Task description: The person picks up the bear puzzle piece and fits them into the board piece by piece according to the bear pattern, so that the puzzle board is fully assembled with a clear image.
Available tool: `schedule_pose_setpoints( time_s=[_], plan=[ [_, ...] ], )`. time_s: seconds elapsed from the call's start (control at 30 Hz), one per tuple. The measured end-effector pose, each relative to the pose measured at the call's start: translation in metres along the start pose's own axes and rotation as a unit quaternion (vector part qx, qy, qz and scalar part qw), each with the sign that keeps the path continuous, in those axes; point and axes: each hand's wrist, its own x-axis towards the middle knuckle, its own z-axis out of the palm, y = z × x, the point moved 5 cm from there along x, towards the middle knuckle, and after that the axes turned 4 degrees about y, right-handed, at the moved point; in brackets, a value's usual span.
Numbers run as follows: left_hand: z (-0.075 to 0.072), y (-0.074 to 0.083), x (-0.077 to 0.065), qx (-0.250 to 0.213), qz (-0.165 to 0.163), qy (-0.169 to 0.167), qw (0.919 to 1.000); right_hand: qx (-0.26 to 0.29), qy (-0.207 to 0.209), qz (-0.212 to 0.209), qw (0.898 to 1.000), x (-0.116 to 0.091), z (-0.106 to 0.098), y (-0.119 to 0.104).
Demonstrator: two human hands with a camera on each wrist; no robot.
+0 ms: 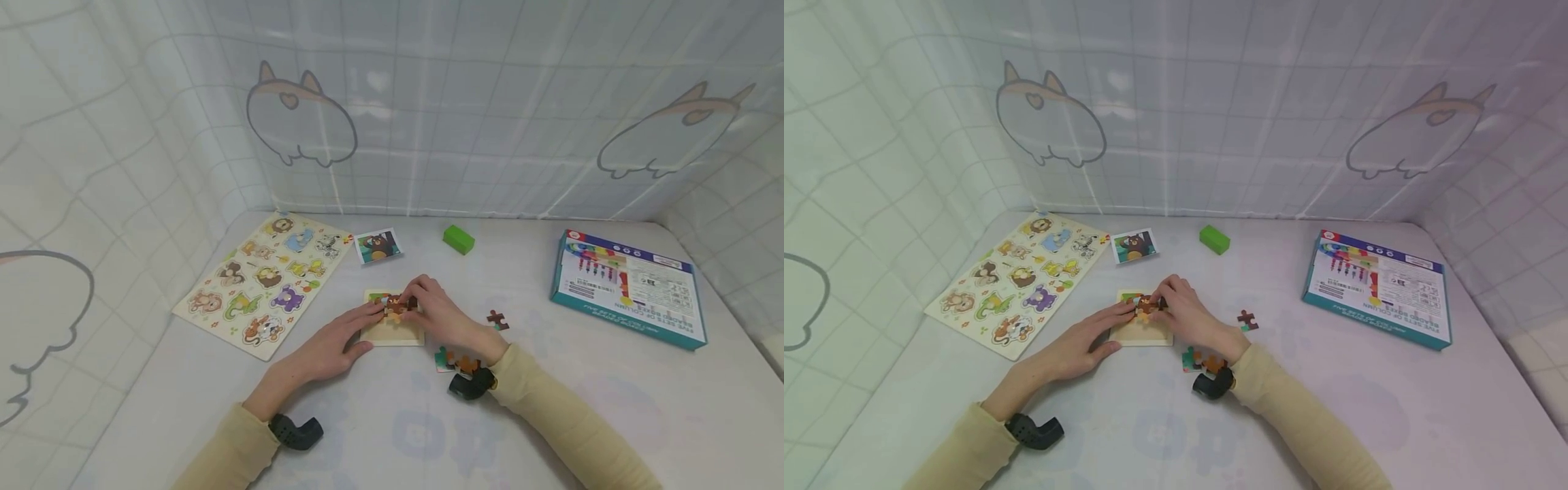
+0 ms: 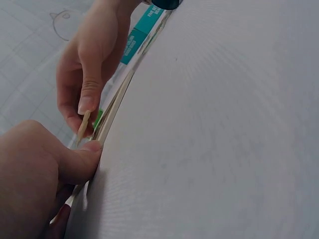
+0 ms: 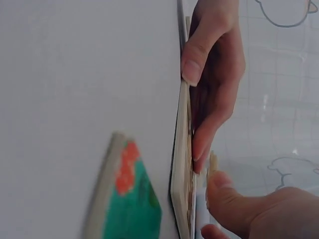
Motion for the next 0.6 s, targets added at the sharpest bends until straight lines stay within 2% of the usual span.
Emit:
schedule_pose_setpoints(
  time_s=[0.17, 0.6],
  plan=[
    [0.0, 0.001, 0.0, -0.003, -0.006, -0.001, 1.0, 0.008, -0.001, 0.006, 1.0, 0.0, 0.005, 0.002],
    [0.0, 0.002, -0.001, -0.003, -0.003, 0.005, 1.0, -0.011, 0.012, -0.019, 1.0, -0.002, 0.012, 0.003]
  ],
)
